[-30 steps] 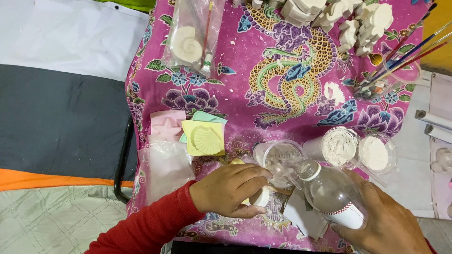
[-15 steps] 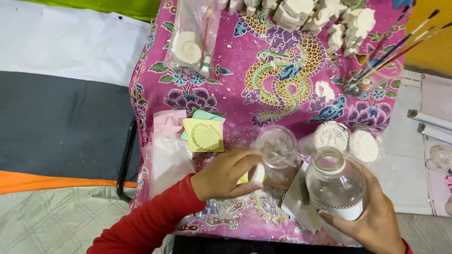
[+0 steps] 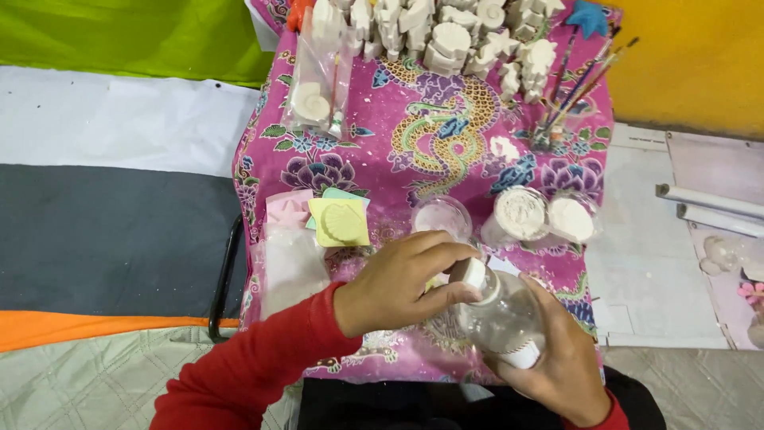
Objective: Mixing a white powder with water in a plastic cup using a wooden stick to prepare material for a centerpiece.
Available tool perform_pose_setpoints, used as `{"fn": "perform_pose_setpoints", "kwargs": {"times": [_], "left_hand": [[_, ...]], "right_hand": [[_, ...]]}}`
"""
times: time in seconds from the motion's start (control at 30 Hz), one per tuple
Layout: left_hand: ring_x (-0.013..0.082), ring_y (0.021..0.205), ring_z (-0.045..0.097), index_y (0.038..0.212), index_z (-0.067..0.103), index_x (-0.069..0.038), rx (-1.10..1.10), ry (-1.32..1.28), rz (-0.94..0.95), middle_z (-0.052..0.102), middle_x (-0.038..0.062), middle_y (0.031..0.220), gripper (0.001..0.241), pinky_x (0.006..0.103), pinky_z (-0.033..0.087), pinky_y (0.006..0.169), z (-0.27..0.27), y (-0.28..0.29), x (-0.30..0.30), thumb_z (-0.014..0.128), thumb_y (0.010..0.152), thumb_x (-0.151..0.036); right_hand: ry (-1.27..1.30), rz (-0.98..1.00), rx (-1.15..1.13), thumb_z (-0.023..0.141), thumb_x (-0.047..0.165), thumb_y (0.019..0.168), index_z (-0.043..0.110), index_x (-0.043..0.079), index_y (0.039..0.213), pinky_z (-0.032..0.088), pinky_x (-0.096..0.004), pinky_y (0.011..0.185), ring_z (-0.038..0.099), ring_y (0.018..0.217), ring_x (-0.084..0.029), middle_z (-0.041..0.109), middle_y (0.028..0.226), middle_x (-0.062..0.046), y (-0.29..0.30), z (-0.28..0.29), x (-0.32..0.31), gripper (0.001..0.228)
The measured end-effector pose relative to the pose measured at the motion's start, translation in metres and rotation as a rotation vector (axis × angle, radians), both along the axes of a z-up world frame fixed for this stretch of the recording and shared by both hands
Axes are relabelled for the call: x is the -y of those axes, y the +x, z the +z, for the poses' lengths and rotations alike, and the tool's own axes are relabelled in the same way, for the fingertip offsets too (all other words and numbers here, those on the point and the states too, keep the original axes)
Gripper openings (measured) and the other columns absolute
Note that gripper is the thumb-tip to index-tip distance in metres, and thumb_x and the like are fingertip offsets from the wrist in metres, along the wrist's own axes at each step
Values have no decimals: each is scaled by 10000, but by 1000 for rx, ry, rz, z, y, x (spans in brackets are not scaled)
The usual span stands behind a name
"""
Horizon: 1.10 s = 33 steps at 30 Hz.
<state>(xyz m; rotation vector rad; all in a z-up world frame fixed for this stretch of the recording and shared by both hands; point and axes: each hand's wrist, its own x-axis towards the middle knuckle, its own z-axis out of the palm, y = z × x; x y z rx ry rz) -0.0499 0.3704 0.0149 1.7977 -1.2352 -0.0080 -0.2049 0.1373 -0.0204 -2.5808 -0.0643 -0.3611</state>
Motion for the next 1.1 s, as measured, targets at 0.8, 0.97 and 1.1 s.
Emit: {"fn": "perform_pose_setpoints", "kwargs": {"times": [0.8,0.97,1.1], "left_hand": [[305,814,519,1137,573,35,330,120,-342,523,131,935,464,435,448,755,52,-31,12,546,1011,-411],[351,790,604,961,616,14,286,366,-127,626,165,874,541,482,485,735,57,-36,28,505,1015,-513],[335,632,665,822,698,-52,446,536,182,689,133,729,613,457,509,545,45,-43,43,518,1030,-599]], "right_hand": [[566,134,-235,954,361,495,413,116,1511,518,-381,1021,637,1260,-233,593,1423,-77,-45,-13,8,1176],[327,2,-132,944,441,538,402,156,1509,567,-366,908,693,1145,-246,629,1413,-82,-37,-2,-6,1148],[47,-173,34,914,484,563,422,123,1497,576,-392,753,738,972,-285,671,1342,-74,-35,-8,-24,1115]]}}
